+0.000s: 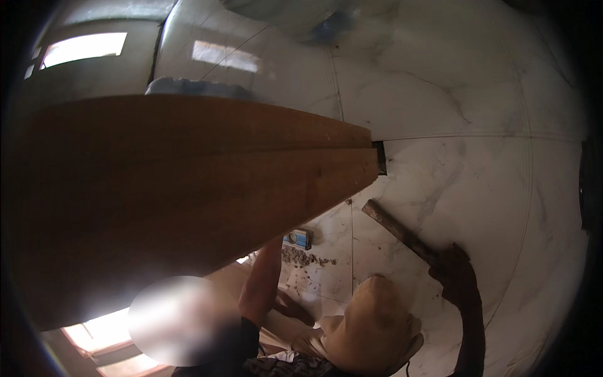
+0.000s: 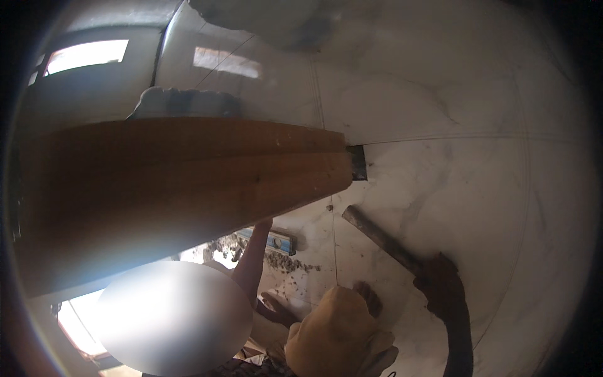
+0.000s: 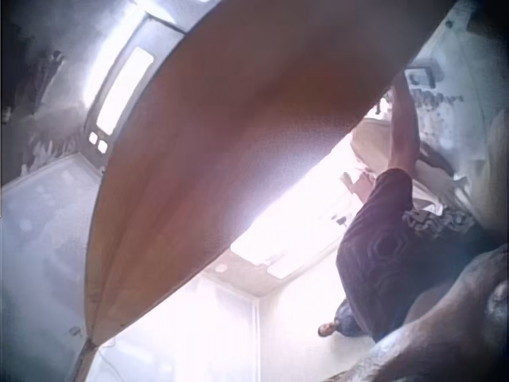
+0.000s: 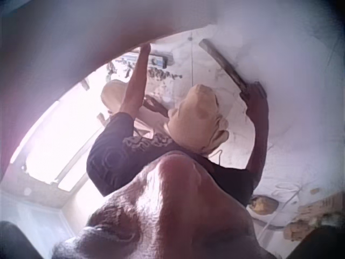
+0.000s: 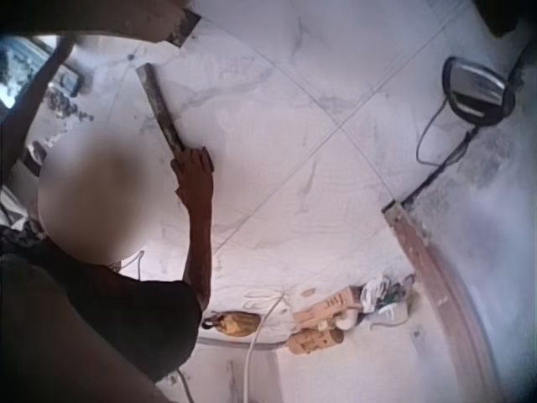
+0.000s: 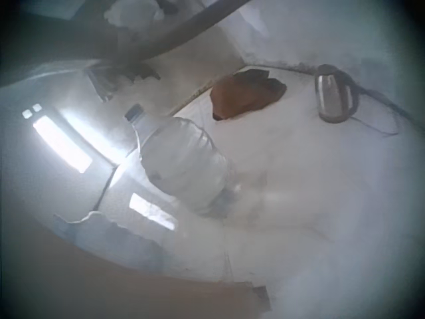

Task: The person applies cement to the back of a rectangular tile using a trowel, places the tile on the floor, and uses a hammer and level to adjust and secure it. The person repeats this process for multiple tiles.

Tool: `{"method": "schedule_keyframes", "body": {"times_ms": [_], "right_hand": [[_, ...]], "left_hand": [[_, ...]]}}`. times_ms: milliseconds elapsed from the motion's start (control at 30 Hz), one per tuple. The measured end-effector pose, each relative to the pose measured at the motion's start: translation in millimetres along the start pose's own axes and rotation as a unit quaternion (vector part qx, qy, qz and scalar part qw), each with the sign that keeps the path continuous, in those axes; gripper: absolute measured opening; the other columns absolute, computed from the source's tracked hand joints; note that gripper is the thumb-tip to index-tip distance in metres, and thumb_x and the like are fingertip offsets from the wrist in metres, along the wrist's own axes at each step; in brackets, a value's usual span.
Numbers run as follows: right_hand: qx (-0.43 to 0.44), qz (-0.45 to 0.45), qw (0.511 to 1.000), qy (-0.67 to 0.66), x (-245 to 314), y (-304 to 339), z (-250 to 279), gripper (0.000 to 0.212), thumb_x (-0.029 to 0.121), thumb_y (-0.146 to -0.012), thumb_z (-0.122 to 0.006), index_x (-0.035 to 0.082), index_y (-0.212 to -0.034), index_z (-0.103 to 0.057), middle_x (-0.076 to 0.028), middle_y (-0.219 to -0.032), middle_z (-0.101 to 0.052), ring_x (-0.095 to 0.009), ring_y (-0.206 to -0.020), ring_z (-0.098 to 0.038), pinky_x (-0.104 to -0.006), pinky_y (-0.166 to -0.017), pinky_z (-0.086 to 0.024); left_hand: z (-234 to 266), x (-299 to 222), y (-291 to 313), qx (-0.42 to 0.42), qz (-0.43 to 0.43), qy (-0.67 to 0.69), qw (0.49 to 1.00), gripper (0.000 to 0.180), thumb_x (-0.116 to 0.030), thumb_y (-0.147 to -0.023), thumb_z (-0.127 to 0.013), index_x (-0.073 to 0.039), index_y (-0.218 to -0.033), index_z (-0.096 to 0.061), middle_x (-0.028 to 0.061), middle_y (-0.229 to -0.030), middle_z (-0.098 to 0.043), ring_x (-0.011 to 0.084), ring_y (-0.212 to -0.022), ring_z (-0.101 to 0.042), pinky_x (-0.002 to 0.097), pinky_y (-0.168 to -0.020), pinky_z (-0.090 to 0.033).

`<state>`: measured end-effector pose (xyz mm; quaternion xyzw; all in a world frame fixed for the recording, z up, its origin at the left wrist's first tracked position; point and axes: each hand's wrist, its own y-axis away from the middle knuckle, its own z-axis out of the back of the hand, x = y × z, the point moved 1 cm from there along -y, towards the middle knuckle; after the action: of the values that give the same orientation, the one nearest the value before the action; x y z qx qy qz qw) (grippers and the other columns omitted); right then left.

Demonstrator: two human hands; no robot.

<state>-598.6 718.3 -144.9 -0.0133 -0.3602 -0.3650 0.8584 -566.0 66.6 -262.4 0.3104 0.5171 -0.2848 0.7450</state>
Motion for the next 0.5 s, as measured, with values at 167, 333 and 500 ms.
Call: {"method": "schedule_keyframes", "body": {"times_ms": [167, 333, 500], "right_hand": [[0.050, 0.030, 0.998, -0.017, 2, -16, 20, 0.039, 0.010, -0.060, -0.079, 0.015, -0.097, -0.071, -0.015, -0.119, -0.059, -0.037, -0.127, -0.051, -0.0544, -0.118, -0.033], [0.055, 0.053, 0.997, 0.008, 3, -23, 20, 0.042, 0.019, -0.059, -0.077, 0.014, -0.100, -0.072, -0.021, -0.113, -0.060, -0.040, -0.118, -0.055, -0.0557, -0.114, -0.036], [-0.032, 0.080, 0.995, -0.044, 9, -28, 34, 0.039, 0.024, -0.068, -0.077, 0.011, -0.103, -0.070, -0.018, -0.099, -0.055, -0.038, -0.104, -0.055, -0.0568, -0.111, -0.037]], "left_hand": [[-11, -34, 13, -0.026, 0.041, -0.093, 0.994, 0.105, -0.024, -0.082, -0.086, -0.005, -0.160, -0.017, 0.0174, -0.159, -0.030, 0.0311, -0.144, -0.034, 0.0422, -0.120, -0.027], [-7, -49, 21, -0.045, 0.058, -0.129, 0.989, 0.105, -0.023, -0.082, -0.086, -0.004, -0.160, -0.017, 0.0176, -0.159, -0.030, 0.0314, -0.144, -0.034, 0.0421, -0.120, -0.027], [-7, -46, 29, -0.044, 0.072, -0.154, 0.984, 0.105, -0.023, -0.082, -0.086, -0.004, -0.160, -0.018, 0.0178, -0.159, -0.030, 0.0318, -0.144, -0.034, 0.0419, -0.120, -0.027]]}}
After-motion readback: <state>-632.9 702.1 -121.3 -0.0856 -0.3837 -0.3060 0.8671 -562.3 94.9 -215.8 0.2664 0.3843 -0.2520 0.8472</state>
